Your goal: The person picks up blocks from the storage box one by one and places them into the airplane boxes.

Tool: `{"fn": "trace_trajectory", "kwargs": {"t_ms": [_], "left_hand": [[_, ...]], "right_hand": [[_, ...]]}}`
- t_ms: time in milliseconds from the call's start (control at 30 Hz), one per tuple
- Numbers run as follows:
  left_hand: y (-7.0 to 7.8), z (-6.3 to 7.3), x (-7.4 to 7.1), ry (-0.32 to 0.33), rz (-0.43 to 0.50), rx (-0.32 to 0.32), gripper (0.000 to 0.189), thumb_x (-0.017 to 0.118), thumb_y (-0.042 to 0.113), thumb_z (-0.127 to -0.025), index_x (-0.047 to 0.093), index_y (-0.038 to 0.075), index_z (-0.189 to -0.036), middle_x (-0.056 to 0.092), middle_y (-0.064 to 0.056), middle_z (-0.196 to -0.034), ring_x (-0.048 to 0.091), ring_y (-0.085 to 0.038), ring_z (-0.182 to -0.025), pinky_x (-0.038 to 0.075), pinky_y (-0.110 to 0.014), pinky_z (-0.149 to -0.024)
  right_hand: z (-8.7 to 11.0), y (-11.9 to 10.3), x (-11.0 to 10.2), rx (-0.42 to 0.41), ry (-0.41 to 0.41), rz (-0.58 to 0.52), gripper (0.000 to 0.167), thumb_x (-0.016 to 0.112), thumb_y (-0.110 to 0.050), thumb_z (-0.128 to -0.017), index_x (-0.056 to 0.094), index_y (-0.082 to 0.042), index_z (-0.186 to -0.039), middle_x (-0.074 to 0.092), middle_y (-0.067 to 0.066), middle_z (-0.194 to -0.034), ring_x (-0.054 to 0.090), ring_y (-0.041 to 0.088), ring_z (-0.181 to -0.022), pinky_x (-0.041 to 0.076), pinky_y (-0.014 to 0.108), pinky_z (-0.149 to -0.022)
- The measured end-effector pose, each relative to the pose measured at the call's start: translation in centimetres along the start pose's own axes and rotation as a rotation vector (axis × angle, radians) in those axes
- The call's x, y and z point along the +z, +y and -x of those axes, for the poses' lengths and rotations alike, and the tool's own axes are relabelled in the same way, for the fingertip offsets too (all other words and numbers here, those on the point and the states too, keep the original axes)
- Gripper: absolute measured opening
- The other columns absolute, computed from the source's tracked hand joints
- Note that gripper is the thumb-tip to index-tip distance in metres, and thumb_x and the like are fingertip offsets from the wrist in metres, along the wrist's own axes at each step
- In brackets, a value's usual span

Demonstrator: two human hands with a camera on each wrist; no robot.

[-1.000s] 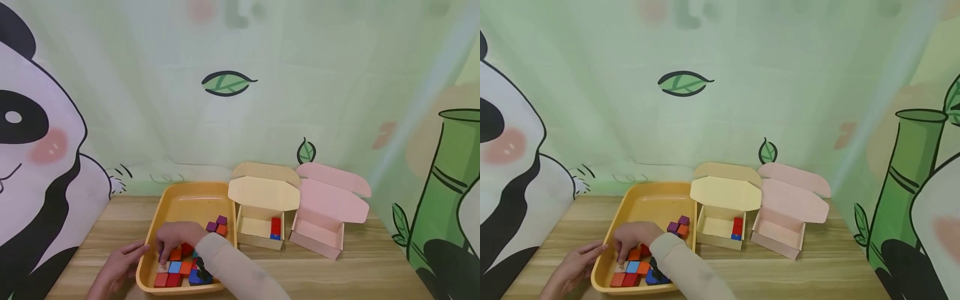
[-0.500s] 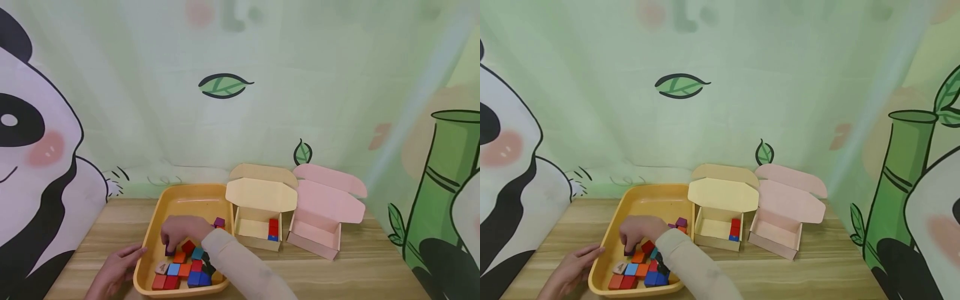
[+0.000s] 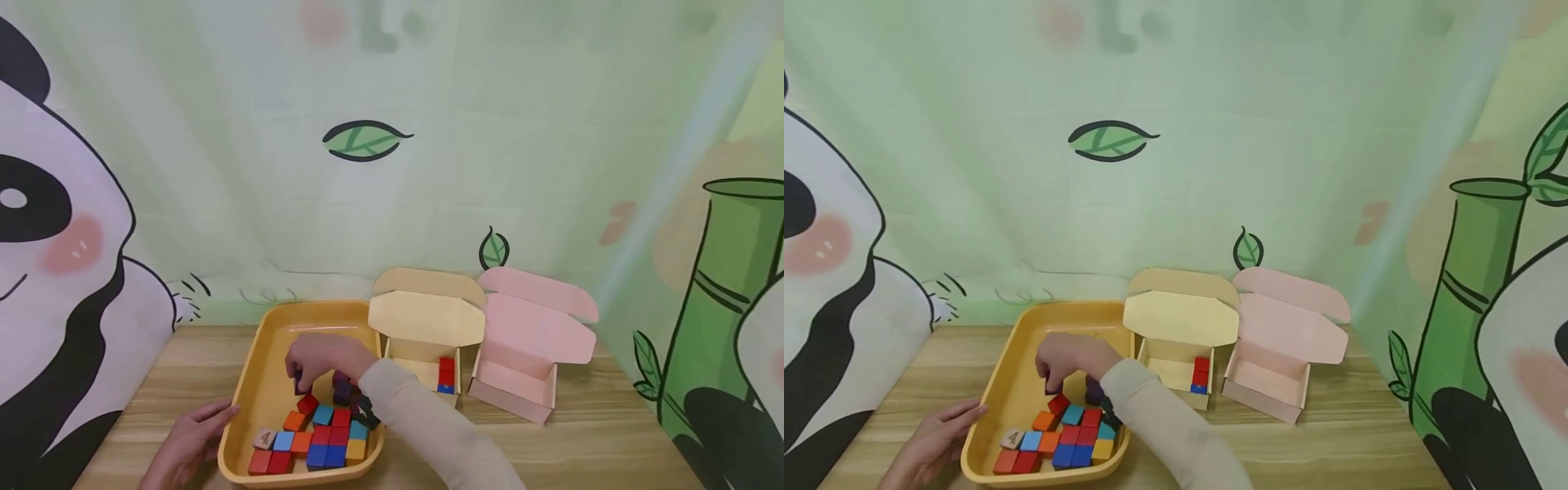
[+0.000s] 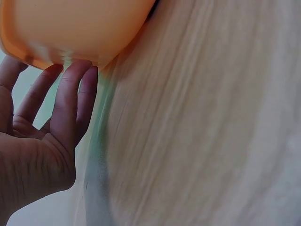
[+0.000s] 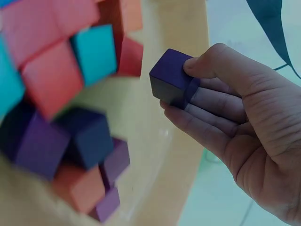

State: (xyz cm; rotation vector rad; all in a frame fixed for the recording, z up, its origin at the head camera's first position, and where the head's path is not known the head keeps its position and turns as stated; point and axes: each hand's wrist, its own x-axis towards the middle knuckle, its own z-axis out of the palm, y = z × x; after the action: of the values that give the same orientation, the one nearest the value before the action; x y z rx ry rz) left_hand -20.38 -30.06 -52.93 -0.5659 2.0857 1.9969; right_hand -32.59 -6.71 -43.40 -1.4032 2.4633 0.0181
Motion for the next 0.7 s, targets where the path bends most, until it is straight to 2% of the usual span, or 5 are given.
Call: {"fn": "trace_trajectory", "kwargs": {"t_ms": [267, 400, 567, 700], "left_hand": [[-0.3, 0.1, 0.0, 0.004, 0.011, -0.005, 0.071, 0.077, 0.034, -0.092, 0.052, -0.008, -0.144, 0.074, -0.018, -0.111, 0.072, -0.021, -0.093, 0.062, -0.049, -0.08], [-0.4, 0.0, 0.0, -0.002, 0.02, -0.005, 0.07, 0.077, 0.034, -0.092, 0.053, -0.007, -0.143, 0.074, -0.017, -0.111, 0.072, -0.021, -0.093, 0.062, -0.049, -0.079], [-0.4, -0.2, -0.1, -0.001, 0.012, -0.015, 0.075, 0.078, 0.036, -0.091, 0.05, -0.008, -0.145, 0.073, -0.018, -0.112, 0.072, -0.02, -0.094, 0.062, -0.048, -0.08], [-0.2, -0.2, 0.0, -0.005, -0.001, -0.011, 0.08, 0.078, 0.037, -0.091, 0.045, -0.008, -0.148, 0.073, -0.019, -0.115, 0.072, -0.021, -0.095, 0.062, -0.048, -0.081]], "right_hand": [[3.6, 2.6, -0.6, 0.003, 0.034, 0.025, 0.026, 0.077, -0.025, -0.091, 0.076, -0.017, -0.116, 0.071, -0.009, -0.101, 0.058, 0.006, -0.086, 0.05, 0.014, -0.077], [5.1, 3.8, -0.8, -0.03, 0.04, 0.059, 0.028, 0.076, -0.024, -0.092, 0.075, -0.015, -0.118, 0.072, -0.008, -0.104, 0.058, 0.006, -0.087, 0.049, 0.013, -0.079], [6.9, 4.6, -1.1, -0.087, 0.05, 0.1, 0.032, 0.075, -0.022, -0.091, 0.074, -0.012, -0.122, 0.072, -0.005, -0.107, 0.057, 0.007, -0.083, 0.047, 0.011, -0.071], [8.4, 5.4, -1.2, -0.083, 0.063, 0.106, 0.029, 0.075, -0.022, -0.091, 0.074, -0.014, -0.119, 0.072, -0.005, -0.105, 0.057, 0.007, -0.082, 0.047, 0.012, -0.072]]}}
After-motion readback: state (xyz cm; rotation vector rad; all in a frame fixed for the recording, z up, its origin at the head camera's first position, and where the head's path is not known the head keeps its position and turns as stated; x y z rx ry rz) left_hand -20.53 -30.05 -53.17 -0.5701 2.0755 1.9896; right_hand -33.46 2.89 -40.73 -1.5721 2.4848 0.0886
